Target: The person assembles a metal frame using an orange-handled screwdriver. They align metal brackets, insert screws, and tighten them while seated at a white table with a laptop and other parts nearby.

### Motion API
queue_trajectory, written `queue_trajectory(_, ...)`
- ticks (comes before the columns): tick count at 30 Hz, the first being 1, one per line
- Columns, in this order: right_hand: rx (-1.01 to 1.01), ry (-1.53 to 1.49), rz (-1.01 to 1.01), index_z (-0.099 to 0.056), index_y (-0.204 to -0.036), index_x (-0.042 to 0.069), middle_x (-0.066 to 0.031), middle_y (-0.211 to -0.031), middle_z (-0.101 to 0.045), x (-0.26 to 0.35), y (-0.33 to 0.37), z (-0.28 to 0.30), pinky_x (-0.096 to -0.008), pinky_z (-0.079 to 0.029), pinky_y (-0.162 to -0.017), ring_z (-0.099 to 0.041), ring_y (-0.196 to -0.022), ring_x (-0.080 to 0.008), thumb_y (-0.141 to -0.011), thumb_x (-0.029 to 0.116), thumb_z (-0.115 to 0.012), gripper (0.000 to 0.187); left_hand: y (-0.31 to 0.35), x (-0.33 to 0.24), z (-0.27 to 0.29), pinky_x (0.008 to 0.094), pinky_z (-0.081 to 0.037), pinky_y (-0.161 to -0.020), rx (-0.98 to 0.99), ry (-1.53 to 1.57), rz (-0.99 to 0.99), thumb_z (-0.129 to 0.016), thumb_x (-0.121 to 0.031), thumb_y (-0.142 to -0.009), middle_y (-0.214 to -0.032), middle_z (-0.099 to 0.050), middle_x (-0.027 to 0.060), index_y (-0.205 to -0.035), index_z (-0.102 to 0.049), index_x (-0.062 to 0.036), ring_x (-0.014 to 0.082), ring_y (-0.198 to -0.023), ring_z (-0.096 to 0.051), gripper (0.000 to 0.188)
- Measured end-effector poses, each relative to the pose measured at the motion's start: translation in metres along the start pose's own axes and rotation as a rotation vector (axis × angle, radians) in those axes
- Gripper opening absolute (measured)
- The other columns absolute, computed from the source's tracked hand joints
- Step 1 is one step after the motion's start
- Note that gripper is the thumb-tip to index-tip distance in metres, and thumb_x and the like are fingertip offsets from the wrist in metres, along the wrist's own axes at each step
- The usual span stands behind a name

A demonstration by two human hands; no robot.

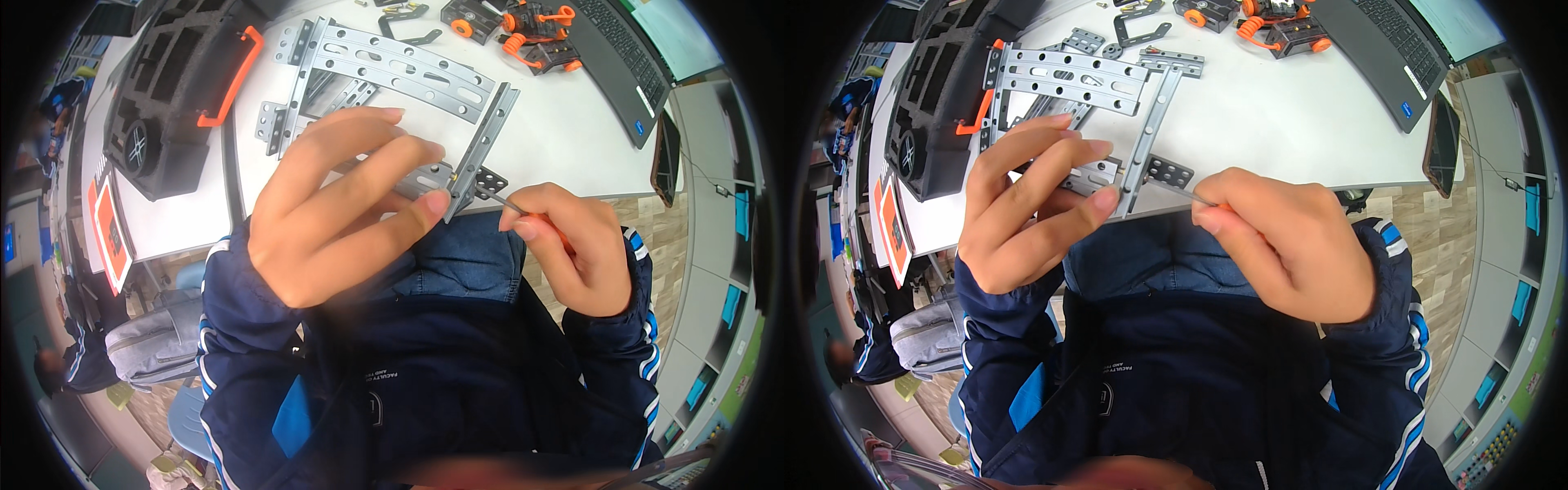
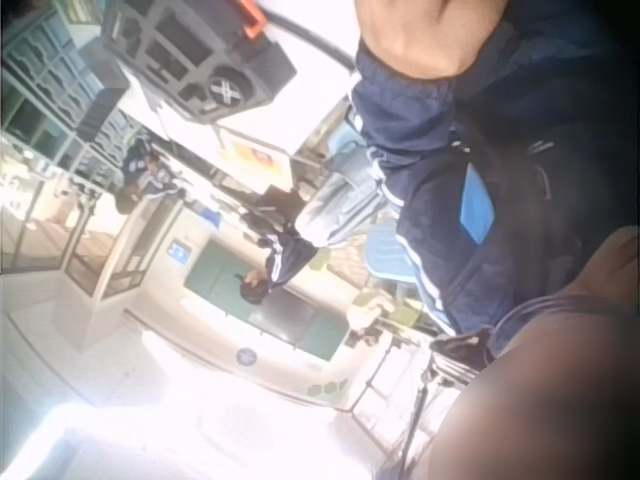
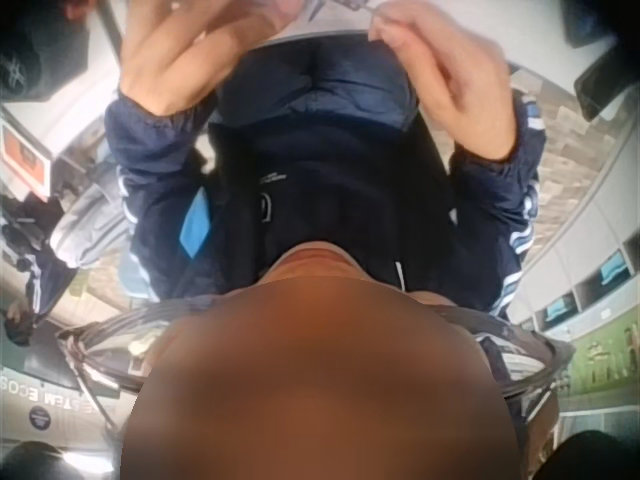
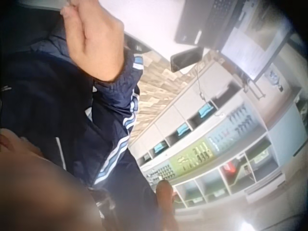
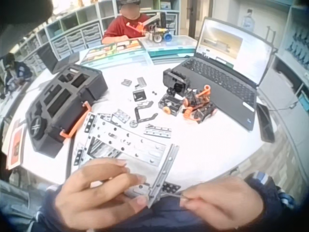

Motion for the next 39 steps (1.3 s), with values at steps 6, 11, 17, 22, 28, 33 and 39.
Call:
queue_trajectory(6, -0.117, 0.331, 0.172, -0.064, -0.102, -0.002, -0.0130, -0.078, -0.061, 0.007, 0.001, -0.002, -0.0349, -0.048, -0.054, -0.060, -0.060, -0.0296, -0.086, 0.001, -0.070, 0.017, 0.001, 0.003, -0.002, 0.0466, -0.060, -0.086, 0.055, 0.008, 0.050, -0.076, 0.001, -0.060, -0.100, -0.072, 0.0213, -0.088, -0.071, -0.0019, 0.0333, -0.096, -0.065, 0.028)
queue_trajectory(11, -0.117, 0.317, 0.137, -0.065, -0.102, -0.002, -0.0123, -0.077, -0.059, 0.004, 0.000, -0.003, -0.0352, -0.048, -0.053, -0.059, -0.059, -0.0286, -0.086, 0.001, -0.071, 0.018, 0.003, 0.005, -0.003, 0.0465, -0.060, -0.085, 0.047, 0.002, 0.041, -0.076, 0.001, -0.061, -0.100, -0.071, 0.0220, -0.087, -0.071, -0.0018, 0.0337, -0.096, -0.065, 0.027)
queue_trajectory(17, -0.117, 0.330, 0.141, -0.065, -0.102, -0.002, -0.0124, -0.077, -0.058, 0.005, -0.003, -0.004, -0.0351, -0.048, -0.053, -0.058, -0.059, -0.0284, -0.085, 0.001, -0.071, 0.018, 0.005, 0.008, -0.004, 0.0462, -0.060, -0.086, 0.055, 0.010, 0.056, -0.076, 0.001, -0.060, -0.101, -0.071, 0.0225, -0.086, -0.071, -0.0017, 0.0341, -0.096, -0.065, 0.027)
queue_trajectory(22, -0.142, 0.373, 0.162, -0.064, -0.103, -0.003, -0.0119, -0.077, -0.056, 0.006, -0.006, -0.004, -0.0350, -0.047, -0.052, -0.058, -0.058, -0.0279, -0.082, -0.002, -0.073, 0.022, 0.005, 0.009, -0.006, 0.0457, -0.060, -0.086, 0.068, 0.013, 0.066, -0.076, 0.001, -0.059, -0.101, -0.071, 0.0228, -0.087, -0.070, -0.0017, 0.0346, -0.097, -0.065, 0.028)
queue_trajectory(28, -0.134, 0.385, 0.160, -0.064, -0.103, -0.003, -0.0116, -0.077, -0.055, 0.004, -0.007, -0.006, -0.0346, -0.047, -0.051, -0.057, -0.057, -0.0270, -0.081, -0.002, -0.073, 0.023, 0.009, 0.013, -0.009, 0.0461, -0.059, -0.087, 0.063, 0.009, 0.070, -0.075, 0.001, -0.060, -0.102, -0.071, 0.0219, -0.089, -0.071, -0.0023, 0.0350, -0.097, -0.066, 0.029)
queue_trajectory(33, -0.122, 0.390, 0.163, -0.065, -0.102, -0.003, -0.0116, -0.077, -0.055, 0.001, -0.007, -0.008, -0.0352, -0.046, -0.051, -0.057, -0.057, -0.0268, -0.083, -0.001, -0.072, 0.021, 0.012, 0.011, -0.009, 0.0458, -0.059, -0.088, 0.087, 0.002, 0.108, -0.071, 0.006, -0.061, -0.102, -0.071, 0.0203, -0.098, -0.075, -0.0047, 0.0340, -0.097, -0.066, 0.039)
queue_trajectory(39, -0.105, 0.360, 0.119, -0.065, -0.102, -0.002, -0.0116, -0.077, -0.055, -0.008, -0.004, -0.011, -0.0355, -0.046, -0.052, -0.057, -0.057, -0.0274, -0.086, 0.002, -0.070, 0.017, 0.019, 0.012, -0.016, 0.0427, -0.059, -0.089, 0.119, 0.034, 0.158, -0.071, 0.007, -0.059, -0.105, -0.070, 0.0167, -0.098, -0.077, -0.0070, 0.0327, -0.101, -0.064, 0.042)
Point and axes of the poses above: each hand's wrist, its own y-axis away from the middle knuckle, its own z-axis out of the back of the hand, x = y × z, the point moved 6 cm from there along -y, towards the middle knuckle
